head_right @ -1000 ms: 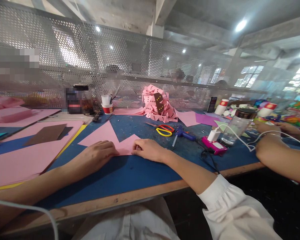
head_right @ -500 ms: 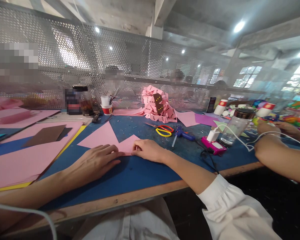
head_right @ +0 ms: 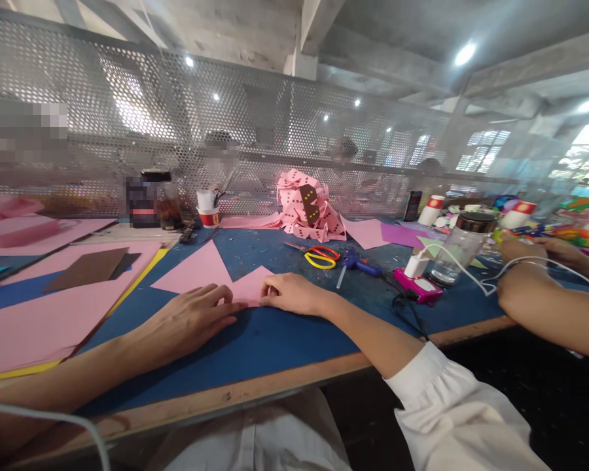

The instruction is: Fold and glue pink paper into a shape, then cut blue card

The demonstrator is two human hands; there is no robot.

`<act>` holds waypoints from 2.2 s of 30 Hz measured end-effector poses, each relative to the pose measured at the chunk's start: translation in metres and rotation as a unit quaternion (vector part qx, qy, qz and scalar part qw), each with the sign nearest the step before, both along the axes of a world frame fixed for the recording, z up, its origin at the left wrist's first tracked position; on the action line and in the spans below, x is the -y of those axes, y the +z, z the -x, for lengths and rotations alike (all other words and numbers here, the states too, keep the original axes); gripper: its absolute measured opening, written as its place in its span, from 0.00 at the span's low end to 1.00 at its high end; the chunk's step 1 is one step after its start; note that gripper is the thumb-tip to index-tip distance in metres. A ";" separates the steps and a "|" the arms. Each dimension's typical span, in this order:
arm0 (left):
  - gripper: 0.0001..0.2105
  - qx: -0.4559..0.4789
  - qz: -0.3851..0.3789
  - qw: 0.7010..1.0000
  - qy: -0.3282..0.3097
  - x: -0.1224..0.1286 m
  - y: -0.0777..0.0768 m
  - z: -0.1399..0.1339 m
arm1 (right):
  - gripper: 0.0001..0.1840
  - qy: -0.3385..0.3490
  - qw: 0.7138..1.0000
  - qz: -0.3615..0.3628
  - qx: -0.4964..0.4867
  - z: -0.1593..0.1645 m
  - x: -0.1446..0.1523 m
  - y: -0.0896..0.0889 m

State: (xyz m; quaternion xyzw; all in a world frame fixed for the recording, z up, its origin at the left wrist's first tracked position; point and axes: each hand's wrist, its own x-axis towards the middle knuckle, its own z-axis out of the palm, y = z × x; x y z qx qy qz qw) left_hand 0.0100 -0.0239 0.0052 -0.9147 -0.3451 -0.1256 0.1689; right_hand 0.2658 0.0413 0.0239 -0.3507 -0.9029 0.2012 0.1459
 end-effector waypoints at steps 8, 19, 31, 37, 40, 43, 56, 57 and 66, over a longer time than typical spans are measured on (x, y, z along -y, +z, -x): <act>0.14 0.013 0.013 1.000 -0.007 -0.001 -0.001 0.002 | 0.07 0.006 0.999 0.033 0.010 -0.010 -0.002 0.007; 0.15 0.011 0.038 0.999 -0.002 0.000 0.001 0.002 | 0.08 0.022 0.997 0.071 0.029 -0.022 -0.008 0.013; 0.16 0.011 0.050 0.999 0.007 0.000 0.002 0.001 | 0.09 0.039 0.992 0.105 0.058 -0.033 -0.018 0.016; 0.16 0.015 0.065 0.998 0.010 0.000 0.002 0.001 | 0.09 0.037 0.990 0.114 0.067 -0.036 -0.019 0.018; 0.17 0.016 0.072 0.997 0.012 0.001 0.002 0.001 | 0.09 0.037 0.990 0.119 0.073 -0.038 -0.020 0.019; 0.17 0.015 0.071 0.997 0.013 0.000 0.001 0.002 | 0.09 0.036 0.989 0.123 0.076 -0.040 -0.021 0.019; 0.16 0.023 0.064 0.998 0.006 0.000 0.002 0.001 | 0.11 0.025 0.985 0.141 0.098 -0.049 -0.023 0.024; 0.16 0.027 0.063 0.998 0.003 -0.001 0.002 0.001 | 0.11 0.023 0.984 0.144 0.100 -0.050 -0.023 0.025; 0.18 0.040 0.064 0.997 0.003 0.000 0.002 0.001 | 0.11 0.011 0.983 0.153 0.098 -0.052 -0.018 0.029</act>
